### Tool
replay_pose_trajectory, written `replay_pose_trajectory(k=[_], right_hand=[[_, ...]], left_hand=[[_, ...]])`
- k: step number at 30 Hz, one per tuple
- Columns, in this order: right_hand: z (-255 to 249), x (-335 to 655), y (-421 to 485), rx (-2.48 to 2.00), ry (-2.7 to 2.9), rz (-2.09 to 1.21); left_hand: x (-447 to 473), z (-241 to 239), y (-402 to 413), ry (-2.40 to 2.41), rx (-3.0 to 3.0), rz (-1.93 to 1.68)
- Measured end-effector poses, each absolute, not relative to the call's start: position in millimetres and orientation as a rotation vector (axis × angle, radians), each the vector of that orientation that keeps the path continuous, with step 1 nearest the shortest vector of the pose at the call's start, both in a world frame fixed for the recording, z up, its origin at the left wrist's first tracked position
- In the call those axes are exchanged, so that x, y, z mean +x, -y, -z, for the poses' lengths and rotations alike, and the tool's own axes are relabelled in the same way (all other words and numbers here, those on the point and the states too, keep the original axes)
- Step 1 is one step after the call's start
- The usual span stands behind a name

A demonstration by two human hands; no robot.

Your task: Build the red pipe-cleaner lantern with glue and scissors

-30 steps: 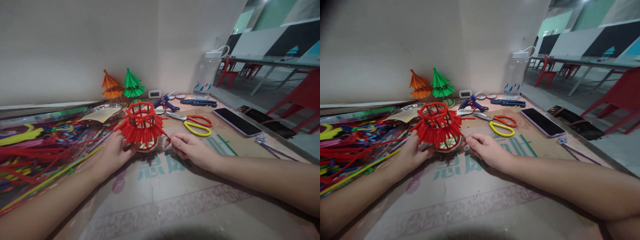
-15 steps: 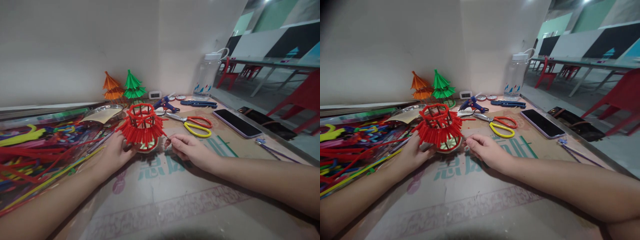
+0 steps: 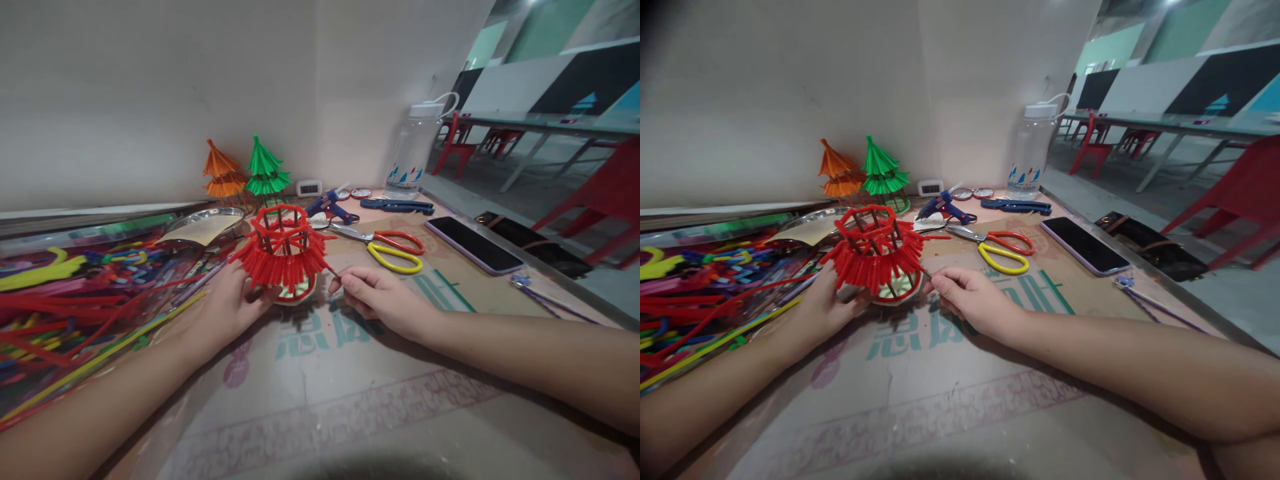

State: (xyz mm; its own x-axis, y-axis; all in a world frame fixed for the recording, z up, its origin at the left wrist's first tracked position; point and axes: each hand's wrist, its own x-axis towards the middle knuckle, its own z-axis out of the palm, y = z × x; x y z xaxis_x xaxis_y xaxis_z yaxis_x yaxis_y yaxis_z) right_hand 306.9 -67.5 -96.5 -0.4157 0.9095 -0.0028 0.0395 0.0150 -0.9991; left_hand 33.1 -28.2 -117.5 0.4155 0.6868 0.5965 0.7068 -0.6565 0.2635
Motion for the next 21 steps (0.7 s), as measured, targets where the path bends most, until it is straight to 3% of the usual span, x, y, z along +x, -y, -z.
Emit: replay_pose_trajectory(k=[21], right_hand=[[100.4,308.3,66.3,-0.97,1.546,-1.496]], left_hand=[[31.3,118.2,27.3,1.268,-2.616,1.05]])
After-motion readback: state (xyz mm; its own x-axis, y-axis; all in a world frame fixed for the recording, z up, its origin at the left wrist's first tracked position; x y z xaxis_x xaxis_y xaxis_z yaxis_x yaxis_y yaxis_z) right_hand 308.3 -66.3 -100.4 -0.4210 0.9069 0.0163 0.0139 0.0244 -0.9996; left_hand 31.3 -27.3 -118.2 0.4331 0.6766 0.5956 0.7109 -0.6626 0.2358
